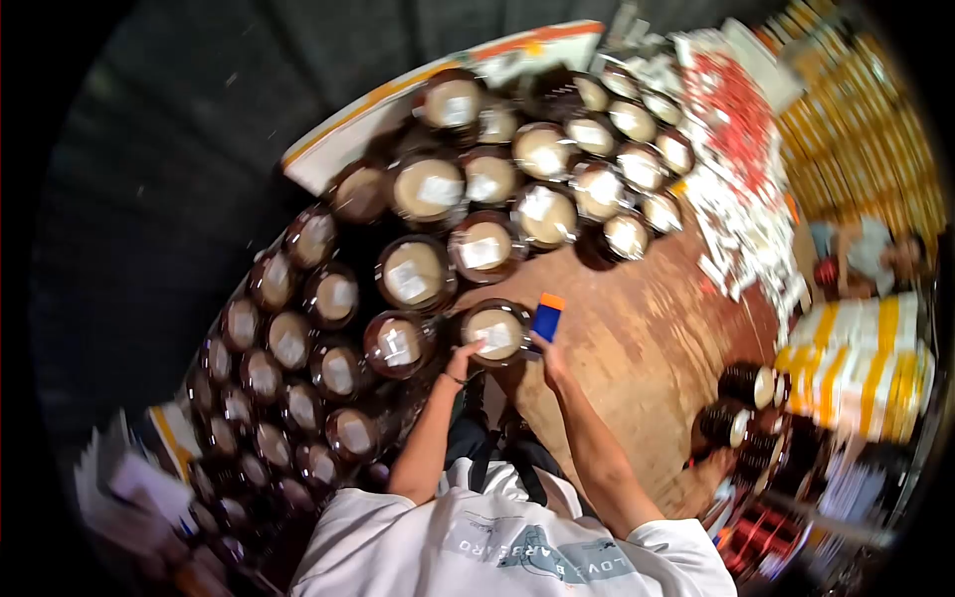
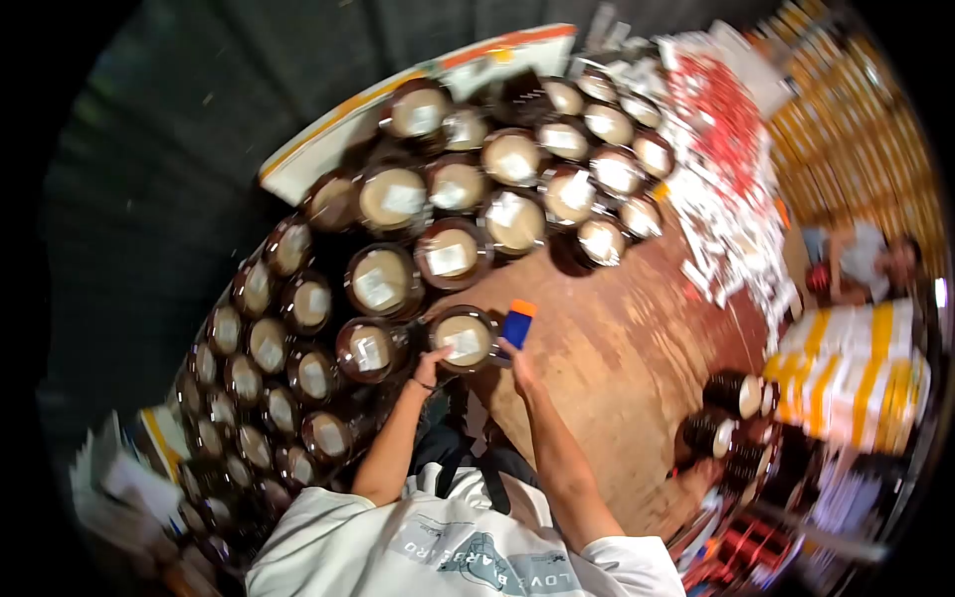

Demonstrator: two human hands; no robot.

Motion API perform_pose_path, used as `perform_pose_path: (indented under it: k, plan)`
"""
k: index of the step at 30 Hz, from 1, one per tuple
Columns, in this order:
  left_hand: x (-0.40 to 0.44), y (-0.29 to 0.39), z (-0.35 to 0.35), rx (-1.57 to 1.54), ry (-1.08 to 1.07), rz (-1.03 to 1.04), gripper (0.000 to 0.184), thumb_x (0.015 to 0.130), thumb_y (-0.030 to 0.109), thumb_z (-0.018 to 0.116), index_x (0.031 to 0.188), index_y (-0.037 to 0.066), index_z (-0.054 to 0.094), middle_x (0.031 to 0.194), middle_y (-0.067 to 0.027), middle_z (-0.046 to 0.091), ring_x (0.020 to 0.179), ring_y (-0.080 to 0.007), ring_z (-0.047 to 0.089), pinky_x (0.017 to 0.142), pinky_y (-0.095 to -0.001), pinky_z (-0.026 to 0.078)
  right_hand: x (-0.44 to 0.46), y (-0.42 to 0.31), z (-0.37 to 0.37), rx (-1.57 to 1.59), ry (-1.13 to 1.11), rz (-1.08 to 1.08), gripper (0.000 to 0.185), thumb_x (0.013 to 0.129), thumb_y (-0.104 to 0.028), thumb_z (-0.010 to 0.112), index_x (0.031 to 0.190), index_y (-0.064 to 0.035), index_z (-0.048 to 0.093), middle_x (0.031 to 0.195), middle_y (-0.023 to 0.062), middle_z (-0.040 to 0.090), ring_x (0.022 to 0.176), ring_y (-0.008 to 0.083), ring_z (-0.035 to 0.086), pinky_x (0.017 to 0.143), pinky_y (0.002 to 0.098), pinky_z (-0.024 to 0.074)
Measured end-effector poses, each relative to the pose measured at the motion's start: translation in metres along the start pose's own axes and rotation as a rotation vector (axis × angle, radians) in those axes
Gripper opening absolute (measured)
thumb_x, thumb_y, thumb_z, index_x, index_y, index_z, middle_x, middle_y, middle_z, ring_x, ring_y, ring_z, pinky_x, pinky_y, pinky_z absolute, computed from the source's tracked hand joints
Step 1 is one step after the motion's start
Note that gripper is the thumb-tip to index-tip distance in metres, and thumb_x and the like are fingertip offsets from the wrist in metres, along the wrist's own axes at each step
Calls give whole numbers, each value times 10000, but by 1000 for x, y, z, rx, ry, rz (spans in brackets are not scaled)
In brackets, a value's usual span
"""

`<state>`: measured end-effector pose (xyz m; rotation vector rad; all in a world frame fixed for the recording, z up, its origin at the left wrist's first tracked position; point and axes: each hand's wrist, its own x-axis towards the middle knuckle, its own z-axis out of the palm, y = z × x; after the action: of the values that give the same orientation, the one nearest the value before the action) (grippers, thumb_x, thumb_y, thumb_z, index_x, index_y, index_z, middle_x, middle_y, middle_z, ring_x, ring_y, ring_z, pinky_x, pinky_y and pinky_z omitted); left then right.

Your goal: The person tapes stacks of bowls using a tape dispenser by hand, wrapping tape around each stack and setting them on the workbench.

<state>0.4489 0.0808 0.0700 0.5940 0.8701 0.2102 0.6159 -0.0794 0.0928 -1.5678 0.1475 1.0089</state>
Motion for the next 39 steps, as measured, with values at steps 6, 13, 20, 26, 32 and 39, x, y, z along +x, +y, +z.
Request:
perform_pose_path:
  k: [6, 13, 20, 26, 32, 39]
  plan:
    - [-1, -27, 5, 94, -22, 12, 382, 746, 118, 746, 1058, -97, 698, 1050, -136, 722, 974, -213, 681, 931, -331, 513, 2, 27, -19, 274, -132, -23, 511, 905, -339, 644, 1312, -48, 541, 1195, 68, 638, 1115, 218, 592, 1004, 383, 422]
    - [-94, -39, 62, 91, 58, 504, 953, 587, 8, 668, 1486, 48, 354, 1466, -142, 443, 1391, -239, 386, 1138, -375, 327, -52, -5, -72, 64, -238, -69, 401, 963, -254, 515, 1281, -21, 585, 1281, 92, 633, 1187, 235, 581, 1059, 409, 415]
    - [-182, -12, 64, 300, 206, 764, 895, 571, 40, 594, 1442, 22, 384, 1424, -170, 452, 1390, -282, 381, 1158, -369, 284, -105, -31, -54, 24, -379, -77, 504, 951, -229, 595, 1398, -24, 483, 1313, 88, 607, 1171, 220, 590, 1012, 391, 444]
    - [-236, 12, 35, 279, 262, 921, 862, 599, 263, 574, 1409, 6, 427, 1431, -155, 440, 1367, -264, 414, 1152, -389, 287, -170, -51, 20, 37, -488, -81, 481, 968, -258, 552, 1379, -10, 509, 1329, 98, 594, 1209, 224, 559, 1042, 385, 406]
    - [-282, 36, 19, -191, 487, 980, 729, 613, 178, 565, 1315, -13, 510, 1232, -137, 599, 1180, -241, 560, 1031, -348, 410, -190, -74, 94, -31, -606, -47, 513, 927, -216, 653, 1381, -18, 519, 1290, 79, 609, 1185, 218, 562, 1063, 374, 380]
    - [-315, 42, -19, -432, 608, 844, 509, 681, 144, 539, 1146, -37, 639, 976, -108, 677, 869, -197, 647, 798, -280, 494, -225, -96, 190, -306, -734, -157, 338, 892, -233, 693, 1171, -57, 620, 1046, 24, 648, 978, 165, 608, 915, 340, 454]
